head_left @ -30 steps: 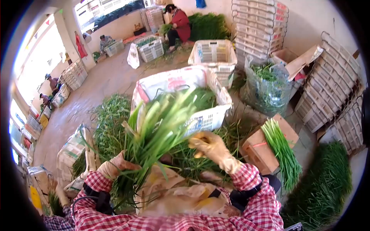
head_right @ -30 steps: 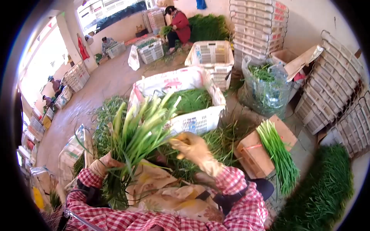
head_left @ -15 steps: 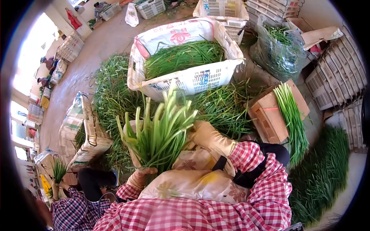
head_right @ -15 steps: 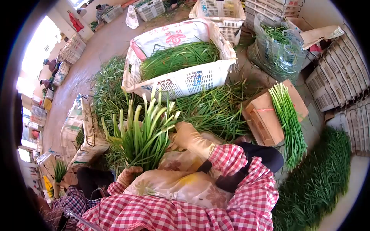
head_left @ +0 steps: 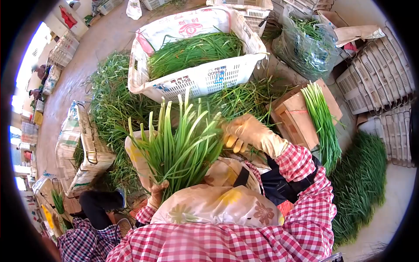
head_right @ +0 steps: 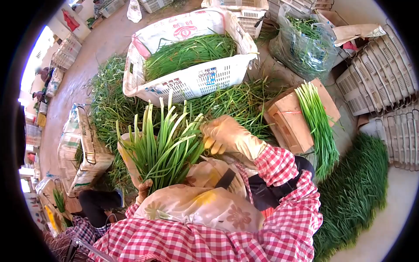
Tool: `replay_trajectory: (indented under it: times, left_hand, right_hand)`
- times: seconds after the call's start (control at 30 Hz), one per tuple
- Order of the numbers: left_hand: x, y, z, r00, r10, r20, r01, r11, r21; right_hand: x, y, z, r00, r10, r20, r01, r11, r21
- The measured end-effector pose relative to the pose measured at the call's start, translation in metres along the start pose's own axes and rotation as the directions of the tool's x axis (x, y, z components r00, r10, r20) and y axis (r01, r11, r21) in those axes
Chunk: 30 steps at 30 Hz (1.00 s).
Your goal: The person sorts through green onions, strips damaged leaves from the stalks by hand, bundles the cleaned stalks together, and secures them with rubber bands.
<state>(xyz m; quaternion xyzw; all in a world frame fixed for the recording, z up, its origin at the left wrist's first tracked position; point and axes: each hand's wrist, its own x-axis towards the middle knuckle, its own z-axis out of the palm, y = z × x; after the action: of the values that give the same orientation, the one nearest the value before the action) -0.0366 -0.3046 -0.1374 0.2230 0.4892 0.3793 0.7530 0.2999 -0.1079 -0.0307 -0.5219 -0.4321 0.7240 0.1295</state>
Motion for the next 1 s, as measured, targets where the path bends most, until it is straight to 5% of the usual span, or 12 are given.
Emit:
replay_trajectory:
  times: [0.1,0.2,0.23,0.33,0.43,0.47,0.57,0.7,0.77,0.9,0.97,1.0]
  left_hand:
    - [0.001,-0.001,-0.001,1.000,-0.002,-0.006,0.002,1.000,-0.006]
    - [0.003,-0.001,-0.001,1.000,-0.003,-0.006,0.003,1.000,-0.007]
    - [0.004,-0.001,-0.002,1.000,-0.004,-0.006,0.004,1.000,-0.007]
    - [0.005,-0.002,-0.001,1.000,-0.005,-0.005,0.005,1.000,-0.008]
    - [0.005,-0.005,0.000,1.000,0.004,-0.006,-0.004,1.000,-0.014]
    - [0.007,-0.005,0.002,1.000,0.005,0.001,-0.005,1.000,-0.017]
    - [0.011,-0.007,0.003,1.000,0.007,0.012,-0.007,1.000,-0.018]
    - [0.013,-0.010,0.005,1.000,0.008,0.021,-0.008,1.000,-0.018]
    - [0.014,-0.011,0.006,1.000,0.009,0.028,-0.008,1.000,-0.024]
    - [0.015,-0.013,0.006,0.999,0.015,0.029,-0.014,0.999,-0.031]
    - [0.018,-0.011,0.005,0.999,0.026,0.030,-0.025,0.999,-0.033]
    - [0.020,-0.009,0.005,0.999,0.033,0.034,-0.032,0.999,-0.035]
  right_hand:
    - [0.010,0.026,-0.011,0.927,-0.198,-0.320,0.248,0.961,0.125]
    - [-0.002,0.031,0.018,0.970,-0.112,-0.214,0.116,0.993,0.005]
    - [0.002,0.041,0.029,0.958,-0.208,-0.199,0.203,0.978,-0.043]
    - [0.018,0.046,0.047,0.971,-0.109,-0.214,0.117,0.993,0.023]
    - [0.017,0.040,0.037,0.978,-0.158,-0.134,0.136,0.978,-0.161]
    - [0.017,0.037,0.034,0.991,-0.090,-0.095,0.085,0.995,-0.057]
    - [0.019,0.036,0.027,0.974,-0.216,-0.063,0.184,0.925,-0.333]
    - [0.037,0.054,-0.001,0.774,-0.631,0.058,0.405,0.423,-0.810]
    - [0.025,0.033,-0.007,0.782,-0.618,0.081,0.389,0.381,-0.839]
    - [0.030,0.017,-0.069,0.631,-0.774,0.050,0.096,0.014,-0.995]
    - [0.031,0.003,-0.118,0.611,-0.783,-0.117,-0.246,-0.047,-0.968]
    - [0.022,-0.011,-0.103,0.524,-0.851,-0.042,-0.315,-0.148,-0.938]
